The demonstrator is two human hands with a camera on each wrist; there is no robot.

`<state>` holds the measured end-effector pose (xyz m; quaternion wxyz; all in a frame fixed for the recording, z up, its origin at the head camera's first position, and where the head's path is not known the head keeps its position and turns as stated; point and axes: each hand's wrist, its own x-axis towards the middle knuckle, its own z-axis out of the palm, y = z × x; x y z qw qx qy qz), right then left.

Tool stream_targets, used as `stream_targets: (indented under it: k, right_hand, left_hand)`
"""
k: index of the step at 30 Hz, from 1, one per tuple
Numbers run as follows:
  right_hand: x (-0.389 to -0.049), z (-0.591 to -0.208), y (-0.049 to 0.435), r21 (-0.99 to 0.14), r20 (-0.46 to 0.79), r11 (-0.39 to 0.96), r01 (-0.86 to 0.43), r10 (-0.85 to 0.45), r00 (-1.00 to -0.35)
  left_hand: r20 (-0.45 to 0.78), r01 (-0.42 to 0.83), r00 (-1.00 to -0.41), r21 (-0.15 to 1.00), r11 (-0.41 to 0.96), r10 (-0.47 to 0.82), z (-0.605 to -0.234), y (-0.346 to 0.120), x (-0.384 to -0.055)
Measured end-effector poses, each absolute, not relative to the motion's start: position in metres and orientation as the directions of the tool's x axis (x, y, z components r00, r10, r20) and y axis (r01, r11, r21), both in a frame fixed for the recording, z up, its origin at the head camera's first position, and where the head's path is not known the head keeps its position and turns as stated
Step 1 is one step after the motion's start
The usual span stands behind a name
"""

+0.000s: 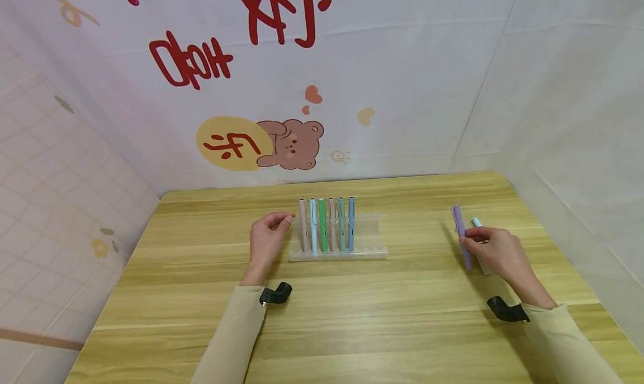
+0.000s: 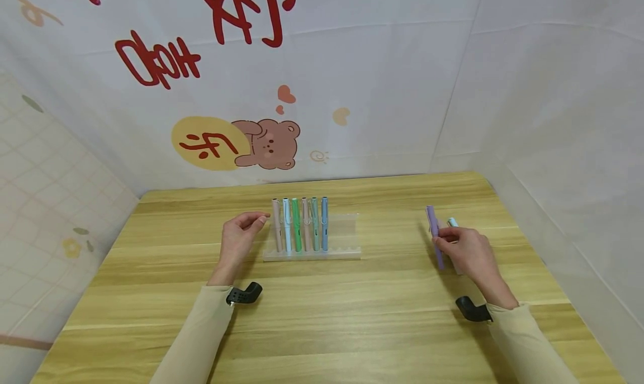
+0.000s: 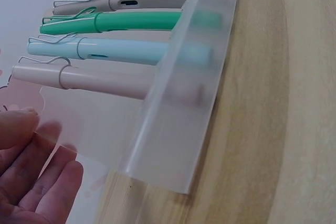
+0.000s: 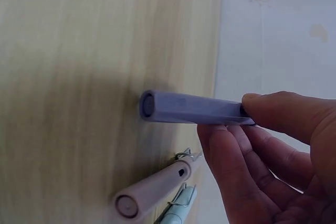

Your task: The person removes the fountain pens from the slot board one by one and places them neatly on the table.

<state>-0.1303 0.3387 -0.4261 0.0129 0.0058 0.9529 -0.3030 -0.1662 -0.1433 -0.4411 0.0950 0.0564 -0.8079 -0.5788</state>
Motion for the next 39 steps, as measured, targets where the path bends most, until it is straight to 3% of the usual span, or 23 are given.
stream_targets:
  k: [39]
  right_hand:
    - [-0.141, -0.438, 0.343, -0.494, -0.077, 0.869, -0.027, -0.075, -0.994]
  left_hand:
    - [0.096, 0.027, -0.973, 0.950, 0.312, -0.210, -0.442, -0.143, -0.166]
